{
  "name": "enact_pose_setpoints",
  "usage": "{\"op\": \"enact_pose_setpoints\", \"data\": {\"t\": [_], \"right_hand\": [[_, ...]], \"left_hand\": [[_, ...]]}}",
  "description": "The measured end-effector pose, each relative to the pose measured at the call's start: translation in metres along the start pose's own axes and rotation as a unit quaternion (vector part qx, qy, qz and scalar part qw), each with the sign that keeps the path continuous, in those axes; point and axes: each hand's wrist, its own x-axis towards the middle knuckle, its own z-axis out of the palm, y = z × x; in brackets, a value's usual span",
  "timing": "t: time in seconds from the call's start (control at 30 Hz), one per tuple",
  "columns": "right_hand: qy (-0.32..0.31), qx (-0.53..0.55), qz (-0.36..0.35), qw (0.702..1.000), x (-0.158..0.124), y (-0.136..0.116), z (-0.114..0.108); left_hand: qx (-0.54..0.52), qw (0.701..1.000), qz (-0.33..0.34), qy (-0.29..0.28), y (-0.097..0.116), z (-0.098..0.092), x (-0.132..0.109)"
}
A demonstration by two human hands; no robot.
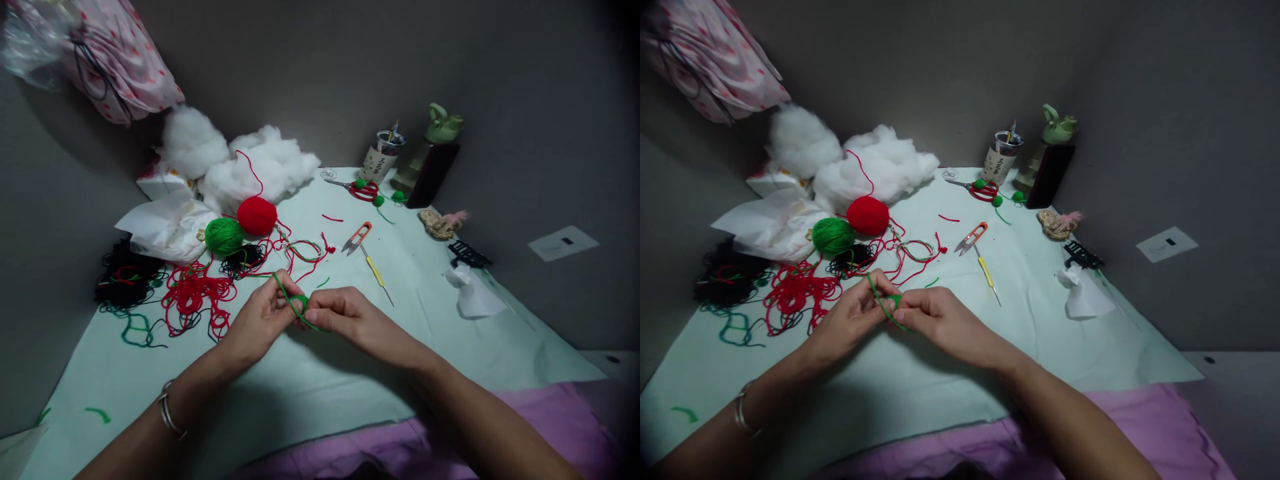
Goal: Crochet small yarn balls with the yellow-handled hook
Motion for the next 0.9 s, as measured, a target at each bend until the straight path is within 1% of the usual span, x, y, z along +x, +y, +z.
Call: {"op": "enact_pose_setpoints", "data": {"t": [0.07, 0.13, 0.2, 0.23, 0.3, 0.37, 0.4, 0.47, 0.53, 0.6, 0.63, 0.7, 0.77, 0.8, 0.9], "right_hand": [[0.043, -0.094, -0.017, 0.995, 0.001, 0.002, 0.001], [0.082, -0.185, -0.046, 0.978, 0.0, 0.004, 0.0], [0.087, -0.233, -0.072, 0.966, -0.001, 0.004, -0.002], [0.079, -0.23, -0.08, 0.967, -0.001, 0.003, -0.004], [0.063, -0.165, -0.079, 0.981, -0.001, 0.002, -0.007], [0.053, -0.047, -0.051, 0.996, 0.001, 0.002, -0.009], [0.05, 0.017, -0.032, 0.998, 0.002, 0.002, -0.01], [0.042, 0.132, 0.007, 0.99, 0.006, 0.004, -0.009], [0.028, 0.225, 0.04, 0.973, 0.009, 0.006, -0.008], [0.014, 0.295, 0.062, 0.953, 0.01, 0.008, -0.006], [0.008, 0.321, 0.068, 0.945, 0.011, 0.009, -0.006], [0.004, 0.357, 0.072, 0.931, 0.011, 0.009, -0.006], [0.002, 0.379, 0.077, 0.922, 0.012, 0.008, -0.007], [0.002, 0.388, 0.08, 0.918, 0.012, 0.008, -0.008], [0.004, 0.404, 0.091, 0.91, 0.012, 0.008, -0.01]], "left_hand": [[0.017, 1.0, -0.01, 0.015, -0.001, -0.001, 0.0], [0.022, 0.999, -0.019, 0.024, -0.002, -0.002, -0.001], [0.011, 0.999, -0.03, 0.019, -0.002, -0.001, -0.002], [0.004, 0.999, -0.035, 0.015, -0.003, -0.001, -0.003], [-0.013, 0.999, -0.033, 0.014, -0.002, 0.001, -0.005], [-0.024, 0.999, -0.012, 0.023, -0.001, 0.003, -0.006], [-0.021, 0.999, 0.002, 0.032, -0.001, 0.005, -0.007], [0.004, 0.998, 0.03, 0.047, -0.001, 0.007, -0.008], [0.034, 0.997, 0.056, 0.05, -0.003, 0.008, -0.01], [0.045, 0.994, 0.092, 0.045, -0.006, 0.009, -0.011], [0.048, 0.991, 0.121, 0.043, -0.008, 0.009, -0.011], [0.077, 0.976, 0.198, 0.043, -0.011, 0.008, -0.01], [0.139, 0.949, 0.279, 0.044, -0.012, 0.007, -0.007], [0.173, 0.934, 0.309, 0.042, -0.012, 0.006, -0.006], [0.248, 0.9, 0.357, 0.036, -0.013, 0.004, -0.002]]}}
